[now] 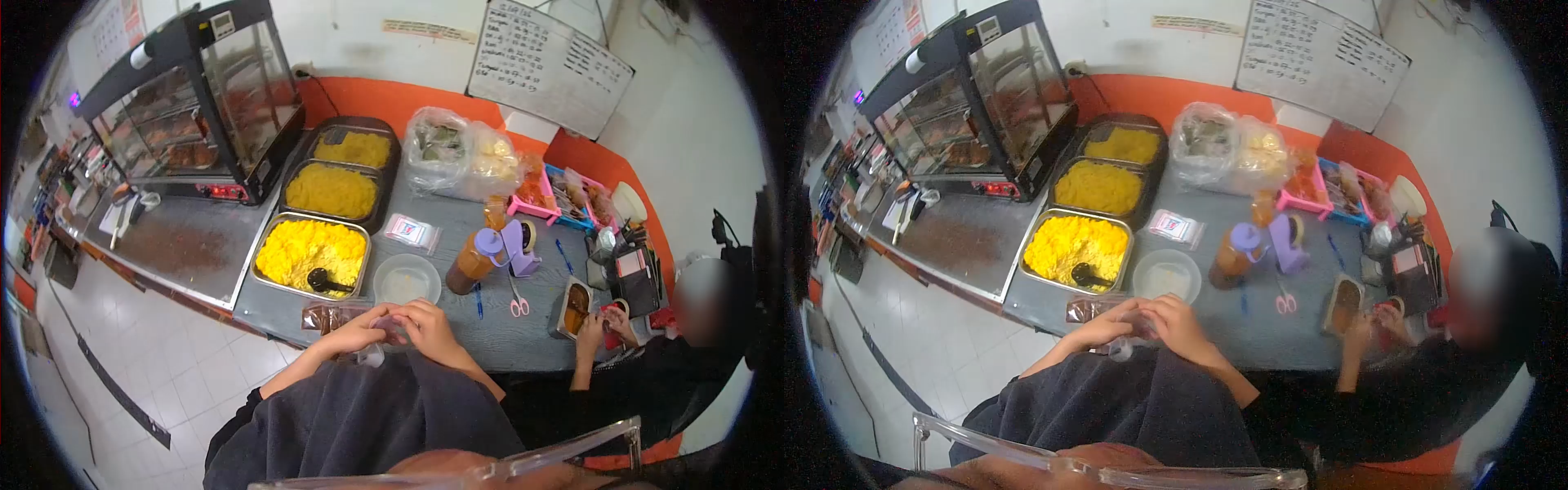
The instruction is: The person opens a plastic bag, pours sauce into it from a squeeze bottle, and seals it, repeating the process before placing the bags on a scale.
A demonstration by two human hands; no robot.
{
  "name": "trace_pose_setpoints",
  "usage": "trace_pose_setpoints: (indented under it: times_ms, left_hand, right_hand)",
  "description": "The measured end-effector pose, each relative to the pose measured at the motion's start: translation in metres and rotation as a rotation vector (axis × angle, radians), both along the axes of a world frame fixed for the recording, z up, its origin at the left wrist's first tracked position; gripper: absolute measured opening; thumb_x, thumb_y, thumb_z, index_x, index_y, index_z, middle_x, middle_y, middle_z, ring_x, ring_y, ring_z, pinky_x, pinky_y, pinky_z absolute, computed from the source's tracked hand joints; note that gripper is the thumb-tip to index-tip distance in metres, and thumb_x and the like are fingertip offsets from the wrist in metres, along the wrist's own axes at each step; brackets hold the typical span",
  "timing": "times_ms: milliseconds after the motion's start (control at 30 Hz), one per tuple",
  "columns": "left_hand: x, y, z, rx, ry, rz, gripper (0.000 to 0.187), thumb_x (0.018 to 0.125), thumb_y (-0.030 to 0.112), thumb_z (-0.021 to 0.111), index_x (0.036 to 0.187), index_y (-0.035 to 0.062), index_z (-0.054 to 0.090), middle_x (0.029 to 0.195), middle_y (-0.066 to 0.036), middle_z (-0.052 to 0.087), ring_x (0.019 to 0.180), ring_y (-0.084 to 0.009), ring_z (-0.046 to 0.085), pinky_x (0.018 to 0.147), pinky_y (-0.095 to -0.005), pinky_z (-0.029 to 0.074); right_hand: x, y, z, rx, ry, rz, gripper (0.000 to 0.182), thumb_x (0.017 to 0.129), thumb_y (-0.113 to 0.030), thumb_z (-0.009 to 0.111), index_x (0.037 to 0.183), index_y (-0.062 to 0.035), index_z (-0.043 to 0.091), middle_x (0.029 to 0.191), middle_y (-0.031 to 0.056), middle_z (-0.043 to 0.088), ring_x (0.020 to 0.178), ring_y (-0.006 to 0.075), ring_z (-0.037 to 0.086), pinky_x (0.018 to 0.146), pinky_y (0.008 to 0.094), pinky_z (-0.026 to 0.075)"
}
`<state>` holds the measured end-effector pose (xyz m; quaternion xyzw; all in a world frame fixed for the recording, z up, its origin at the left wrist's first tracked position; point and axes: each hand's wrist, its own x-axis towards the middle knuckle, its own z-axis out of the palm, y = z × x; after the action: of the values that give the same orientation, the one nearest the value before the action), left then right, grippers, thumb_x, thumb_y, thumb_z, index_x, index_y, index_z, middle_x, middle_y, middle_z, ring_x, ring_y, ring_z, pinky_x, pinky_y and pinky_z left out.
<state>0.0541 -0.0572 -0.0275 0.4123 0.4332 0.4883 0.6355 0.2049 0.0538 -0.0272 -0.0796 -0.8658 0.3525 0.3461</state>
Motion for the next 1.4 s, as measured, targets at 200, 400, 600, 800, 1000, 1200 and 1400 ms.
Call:
trace_pose_setpoints:
  times_ms: [200, 400, 600, 800, 1000, 1200, 1400]
  left_hand:
    - [0.016, 0.022, -0.002, 0.679, 1.080, 0.913, 0.023, 0.072, 0.004, 0.066, 0.093, 0.0024, 0.055, 0.098, -0.014, 0.055, 0.084, -0.0319, 0.054, 0.074, -0.0365, 0.043]
    - [0.028, 0.033, 0.009, 0.571, 0.953, 0.502, 0.013, 0.075, 0.015, 0.070, 0.080, 0.0049, 0.062, 0.078, -0.009, 0.062, 0.077, -0.0290, 0.056, 0.068, -0.0356, 0.044]
    - [0.005, 0.032, 0.017, 0.594, 1.185, 0.423, 0.006, 0.070, 0.009, 0.066, 0.071, 0.0053, 0.061, 0.071, -0.009, 0.060, 0.069, -0.0304, 0.054, 0.062, -0.0382, 0.045]
    - [0.000, 0.040, 0.002, 0.549, 1.359, 0.586, 0.010, 0.064, 0.012, 0.065, 0.063, 0.0060, 0.057, 0.067, -0.009, 0.057, 0.066, -0.0299, 0.055, 0.059, -0.0391, 0.046]
    - [0.002, 0.043, -0.001, 0.338, 1.278, 0.556, 0.016, 0.066, 0.019, 0.065, 0.062, 0.0046, 0.062, 0.064, -0.014, 0.060, 0.063, -0.0321, 0.060, 0.057, -0.0402, 0.049]
    - [0.003, 0.047, 0.017, 0.554, 1.213, 0.070, 0.021, 0.067, 0.012, 0.066, 0.087, 0.0063, 0.061, 0.087, -0.015, 0.061, 0.084, -0.0322, 0.058, 0.070, -0.0390, 0.048]
    - [0.003, 0.046, 0.020, 0.735, 1.262, 0.055, 0.058, 0.061, 0.010, 0.073, 0.114, 0.0072, 0.049, 0.117, -0.010, 0.050, 0.100, -0.0317, 0.050, 0.083, -0.0399, 0.043]
  right_hand:
    - [0.026, 0.020, -0.006, -0.282, 0.070, -0.284, 0.006, 0.076, -0.002, 0.066, 0.082, -0.0006, 0.064, 0.080, 0.0081, 0.060, 0.071, 0.0151, 0.059, 0.063, 0.0257, 0.047]
    - [0.018, 0.010, -0.030, -0.705, 0.104, -0.072, 0.004, 0.082, 0.003, 0.061, 0.086, 0.0034, 0.061, 0.083, 0.0036, 0.057, 0.079, 0.0107, 0.060, 0.068, 0.0220, 0.049]
    - [0.000, 0.008, -0.011, -0.527, -0.017, -0.097, 0.005, 0.082, -0.002, 0.058, 0.081, 0.0024, 0.058, 0.071, 0.0088, 0.058, 0.069, 0.0195, 0.060, 0.061, 0.0286, 0.047]
    - [-0.007, 0.012, -0.010, -0.154, -0.165, -0.389, 0.008, 0.076, -0.005, 0.057, 0.074, 0.0014, 0.053, 0.073, 0.0164, 0.057, 0.066, 0.0317, 0.056, 0.058, 0.0378, 0.044]
    - [-0.005, 0.005, -0.018, 0.022, -0.189, -0.448, 0.005, 0.073, -0.004, 0.059, 0.074, -0.0002, 0.056, 0.099, 0.0163, 0.057, 0.089, 0.0299, 0.056, 0.075, 0.0387, 0.045]
    - [0.002, 0.000, -0.025, 0.039, -0.153, -0.365, 0.025, 0.070, -0.001, 0.064, 0.094, -0.0028, 0.064, 0.129, 0.0171, 0.043, 0.112, 0.0343, 0.045, 0.095, 0.0412, 0.038]
    - [0.012, 0.002, -0.019, -0.004, -0.187, -0.375, 0.020, 0.068, -0.004, 0.069, 0.087, -0.0013, 0.062, 0.130, 0.0167, 0.042, 0.112, 0.0318, 0.045, 0.094, 0.0393, 0.038]
